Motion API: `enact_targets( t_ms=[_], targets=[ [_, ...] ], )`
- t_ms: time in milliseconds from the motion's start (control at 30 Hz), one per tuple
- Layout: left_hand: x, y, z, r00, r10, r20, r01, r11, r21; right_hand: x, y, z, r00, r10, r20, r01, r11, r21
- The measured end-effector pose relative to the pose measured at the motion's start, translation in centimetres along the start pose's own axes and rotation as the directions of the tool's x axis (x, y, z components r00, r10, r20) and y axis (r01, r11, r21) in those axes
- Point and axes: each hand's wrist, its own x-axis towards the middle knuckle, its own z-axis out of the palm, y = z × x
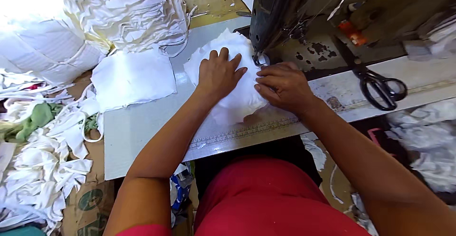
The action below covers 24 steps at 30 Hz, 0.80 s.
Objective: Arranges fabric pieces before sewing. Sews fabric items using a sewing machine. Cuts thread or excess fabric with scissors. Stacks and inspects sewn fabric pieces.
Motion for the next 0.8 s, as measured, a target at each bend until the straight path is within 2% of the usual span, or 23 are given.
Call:
enact_targets(
  t_ms=[133, 200, 233, 300, 333, 400, 533, 667, 733, 800],
  targets=[
    [0.2, 0.2, -0.7, 0.996, -0.088, 0.02, 0.087, 0.995, 0.051, 0.0, 0.7, -0.4, 0.995, 0.08, -0.058, -0.086, 0.99, -0.113],
    [0.2, -0.3, -0.3, 0.997, -0.015, -0.069, 0.021, 0.996, 0.088, 0.1, 0.5, -0.4, 0.988, 0.01, -0.152, -0.029, 0.992, -0.12],
    [0.2, -0.9, 0.1, 0.983, 0.089, -0.161, -0.078, 0.994, 0.077, 0.1, 0.2, -0.5, 0.984, -0.032, -0.173, 0.016, 0.995, -0.097],
    [0.3, -2.1, 1.1, 0.872, 0.365, -0.327, -0.396, 0.918, -0.032, -0.2, -0.1, -0.4, 0.994, -0.041, -0.097, 0.037, 0.998, -0.045],
    [0.4, -2.3, 1.6, 0.821, 0.464, -0.332, -0.525, 0.842, -0.122, -0.3, -0.1, -0.3, 0.999, -0.011, -0.053, 0.009, 0.999, -0.042],
    [0.5, -2.5, 2.5, 0.794, 0.546, -0.268, -0.604, 0.756, -0.251, -0.4, 0.3, -0.5, 0.998, 0.062, -0.017, -0.063, 0.994, -0.087],
    [0.7, -2.2, 2.4, 0.856, 0.473, -0.211, -0.512, 0.83, -0.219, 0.4, 1.2, -1.1, 0.983, 0.18, 0.043, -0.17, 0.97, -0.173],
    [0.8, -1.1, 2.6, 0.904, 0.36, -0.23, -0.404, 0.894, -0.191, 1.8, 2.6, -1.3, 0.971, 0.214, 0.105, -0.194, 0.965, -0.174],
    [1.0, -0.4, 2.6, 0.925, 0.296, -0.237, -0.342, 0.922, -0.183, 2.3, 3.4, -1.3, 0.972, 0.217, 0.088, -0.198, 0.961, -0.193],
    [0.9, 0.2, 2.7, 0.945, 0.234, -0.229, -0.277, 0.945, -0.176, 2.3, 3.0, -1.0, 0.974, 0.228, 0.009, -0.22, 0.949, -0.227]
  ],
)
